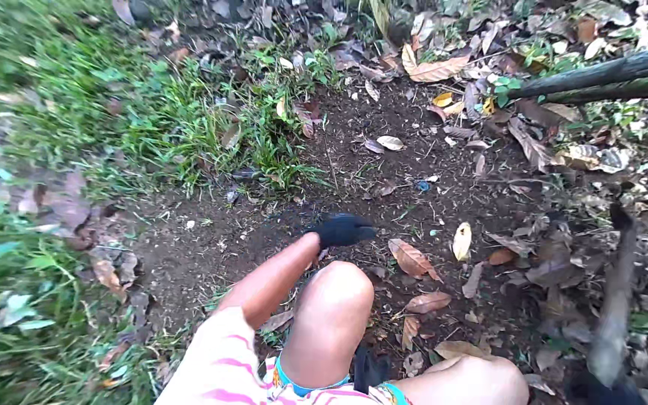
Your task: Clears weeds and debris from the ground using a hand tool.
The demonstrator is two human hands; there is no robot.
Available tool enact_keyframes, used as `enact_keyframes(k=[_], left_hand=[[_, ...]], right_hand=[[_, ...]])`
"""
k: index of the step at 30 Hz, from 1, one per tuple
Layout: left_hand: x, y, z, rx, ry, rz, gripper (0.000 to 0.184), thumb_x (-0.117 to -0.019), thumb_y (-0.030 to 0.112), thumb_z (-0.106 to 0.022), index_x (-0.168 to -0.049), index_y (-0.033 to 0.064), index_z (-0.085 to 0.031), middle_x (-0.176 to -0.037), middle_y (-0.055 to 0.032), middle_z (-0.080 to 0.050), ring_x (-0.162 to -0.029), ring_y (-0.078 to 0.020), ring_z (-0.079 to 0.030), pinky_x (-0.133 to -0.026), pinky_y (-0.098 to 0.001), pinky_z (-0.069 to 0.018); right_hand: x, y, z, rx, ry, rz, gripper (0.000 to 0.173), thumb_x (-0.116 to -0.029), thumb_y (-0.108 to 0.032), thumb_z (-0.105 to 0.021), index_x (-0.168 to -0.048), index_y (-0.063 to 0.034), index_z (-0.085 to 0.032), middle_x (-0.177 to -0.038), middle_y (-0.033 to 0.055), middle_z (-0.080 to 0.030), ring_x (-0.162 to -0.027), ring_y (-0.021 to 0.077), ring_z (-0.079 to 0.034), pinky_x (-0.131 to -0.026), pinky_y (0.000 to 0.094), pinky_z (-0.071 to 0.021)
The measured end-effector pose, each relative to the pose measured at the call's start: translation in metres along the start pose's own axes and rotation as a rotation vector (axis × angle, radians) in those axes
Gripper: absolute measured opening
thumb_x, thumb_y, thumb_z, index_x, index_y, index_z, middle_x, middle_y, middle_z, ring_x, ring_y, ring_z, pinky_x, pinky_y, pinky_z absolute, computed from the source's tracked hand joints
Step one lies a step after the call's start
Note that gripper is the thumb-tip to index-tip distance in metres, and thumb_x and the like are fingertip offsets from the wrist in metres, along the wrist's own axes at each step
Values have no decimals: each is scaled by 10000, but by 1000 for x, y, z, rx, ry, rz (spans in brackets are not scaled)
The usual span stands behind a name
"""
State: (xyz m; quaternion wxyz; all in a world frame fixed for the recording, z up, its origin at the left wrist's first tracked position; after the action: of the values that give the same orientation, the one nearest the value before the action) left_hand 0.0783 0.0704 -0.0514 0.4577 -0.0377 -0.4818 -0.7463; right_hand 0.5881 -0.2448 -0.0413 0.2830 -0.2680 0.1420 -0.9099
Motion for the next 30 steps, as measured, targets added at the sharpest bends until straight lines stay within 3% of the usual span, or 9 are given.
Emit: enact_keyframes(k=[3,6,9,11,13,16,20,25,30], left_hand=[[-52,53,-30,-40,-273,-175,506,-1091,457,-439,-1288,57,-679,-1158,-207,-702,-1067,-343,-671,-963,-589,-492],[-69,64,-55,249,-394,-232,516,-1098,416,-426,-1429,49,-575,-1289,-201,-657,-1112,-295,-658,-935,-499,-536],[-74,21,-36,573,-85,-10,426,-1060,388,-531,-1238,13,-623,-986,-134,-698,-822,-197,-680,-764,-427,-585],[-74,-30,8,561,144,127,422,-1057,370,-550,-1261,5,-610,-964,-139,-696,-796,-205,-680,-758,-425,-589],[-82,-94,59,314,307,311,488,-1057,434,-534,-1370,60,-560,-1043,-178,-703,-863,-286,-716,-774,-502,-608],[-74,-188,126,-97,434,593,599,-1016,555,-530,-1433,124,-548,-1295,-239,-654,-1212,-445,-623,-974,-712,-469],[27,-318,47,57,455,866,657,-1042,577,-450,-1427,54,-553,-1313,-289,-624,-1225,-462,-606,-1018,-680,-456],[176,-290,-113,317,418,1071,649,-1054,560,-454,-1426,38,-558,-1265,-288,-646,-1173,-457,-628,-1003,-648,-476],[86,-206,-37,93,299,747,681,-1036,592,-461,-1418,39,-567,-1278,-268,-648,-1246,-427,-598,-1079,-611,-436]], right_hand=[[35,-119,-108,-586,-75,99,439,-1012,-147,-567,-1373,75,-452,-884,100,-662,-667,140,-674,-618,355,-617],[73,-243,-216,-921,-233,230,371,-1014,-72,-507,-1338,98,-451,-884,69,-676,-716,106,-688,-658,292,-620],[92,-319,-288,-721,-449,472,565,-1028,-115,-541,-1495,136,-346,-1338,267,-588,-1175,210,-619,-1029,339,-503],[85,-347,-322,-390,-673,655,712,-997,-340,-618,-1546,28,-351,-1394,208,-590,-1257,228,-603,-1082,401,-496],[77,-350,-332,-59,-850,726,796,-996,-499,-583,-1619,-96,-294,-1484,158,-548,-1362,274,-538,-1160,490,-415],[50,-325,-313,65,-899,656,679,-1027,-432,-545,-1607,-151,-333,-1321,146,-648,-1203,274,-631,-1063,512,-481],[14,-264,-244,5,-690,412,593,-1043,-309,-535,-1584,-126,-375,-1256,172,-670,-1138,287,-659,-1010,517,-514],[-12,-222,-202,-105,-441,293,575,-1037,-287,-514,-1561,-80,-397,-1203,185,-674,-1037,272,-667,-923,502,-528],[-9,-276,-217,-179,-468,520,621,-1019,-295,-503,-1565,-28,-373,-1220,178,-660,-1064,234,-654,-960,446,-530]])
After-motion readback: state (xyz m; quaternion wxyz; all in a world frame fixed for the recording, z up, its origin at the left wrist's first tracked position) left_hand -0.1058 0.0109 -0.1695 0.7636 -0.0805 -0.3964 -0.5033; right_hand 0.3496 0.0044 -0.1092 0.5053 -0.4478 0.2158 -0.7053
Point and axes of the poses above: each hand's wrist, its own x-axis away from the middle knuckle, its own z-axis out of the back of the hand, y = z × x, the point moved 3 cm from there along -x, towards the middle knuckle
